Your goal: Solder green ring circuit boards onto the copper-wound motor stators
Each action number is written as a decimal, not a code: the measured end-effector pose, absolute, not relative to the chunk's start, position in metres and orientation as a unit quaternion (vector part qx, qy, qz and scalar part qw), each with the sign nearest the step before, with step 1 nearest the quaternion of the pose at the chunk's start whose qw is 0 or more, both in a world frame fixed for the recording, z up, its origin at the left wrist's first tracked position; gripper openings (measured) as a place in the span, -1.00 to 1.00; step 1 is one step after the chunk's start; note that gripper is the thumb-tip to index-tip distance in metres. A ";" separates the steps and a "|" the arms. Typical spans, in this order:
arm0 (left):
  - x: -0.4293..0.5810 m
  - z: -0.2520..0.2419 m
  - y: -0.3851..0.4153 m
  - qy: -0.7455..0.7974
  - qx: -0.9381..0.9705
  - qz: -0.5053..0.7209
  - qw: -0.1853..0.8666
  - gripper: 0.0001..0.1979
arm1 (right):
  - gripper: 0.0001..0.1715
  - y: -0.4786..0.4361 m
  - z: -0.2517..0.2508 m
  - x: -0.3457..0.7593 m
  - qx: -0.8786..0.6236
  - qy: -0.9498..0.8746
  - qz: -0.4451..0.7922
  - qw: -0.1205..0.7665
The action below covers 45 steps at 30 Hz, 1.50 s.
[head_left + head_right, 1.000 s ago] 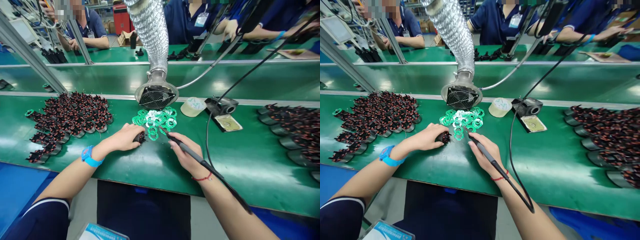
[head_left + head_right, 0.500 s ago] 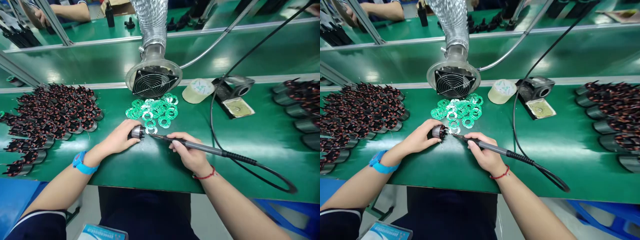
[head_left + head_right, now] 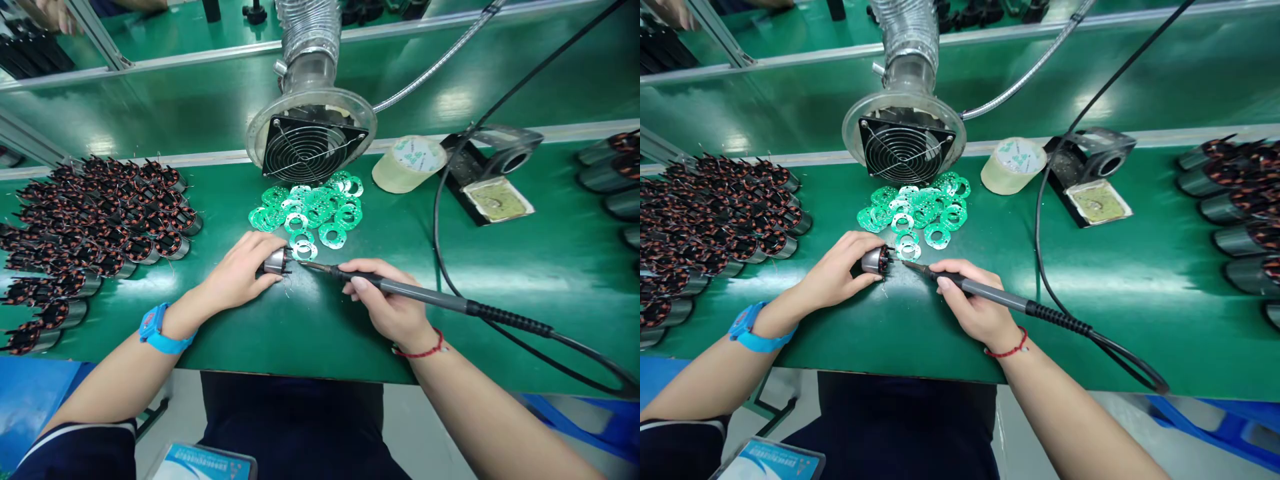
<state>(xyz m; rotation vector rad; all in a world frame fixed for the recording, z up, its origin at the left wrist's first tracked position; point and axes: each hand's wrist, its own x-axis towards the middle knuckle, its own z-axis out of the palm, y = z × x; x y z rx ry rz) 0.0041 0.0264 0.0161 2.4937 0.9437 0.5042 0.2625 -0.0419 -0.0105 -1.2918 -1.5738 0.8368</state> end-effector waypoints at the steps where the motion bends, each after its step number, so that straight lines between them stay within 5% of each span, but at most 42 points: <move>1: 0.004 0.017 0.026 0.342 0.898 0.179 0.213 -0.60 | -0.75 -0.042 -0.010 0.263 -0.525 -0.638 0.337 0.452; 22: 0.005 0.017 0.026 0.354 0.899 0.157 0.203 -0.59 | -0.70 -0.039 -0.009 0.254 -0.538 -0.684 0.230 0.435; 31: 0.009 0.029 0.014 0.462 0.770 0.228 0.376 -0.60 | -0.67 -0.035 0.016 0.236 -0.580 -0.693 0.277 0.326; 36: 0.004 0.030 0.012 0.392 0.756 0.205 0.483 -0.54 | -0.64 -0.034 0.013 0.209 -0.566 -0.583 0.324 0.484; 40: 0.004 0.024 0.016 0.339 0.837 0.156 0.400 -0.49 | -0.65 -0.034 0.005 0.196 -0.508 -0.530 0.399 0.549; 45: 0.004 0.023 0.020 0.338 0.876 0.116 0.323 -0.56 | -0.58 -0.041 0.000 0.189 -0.493 -0.634 0.364 0.472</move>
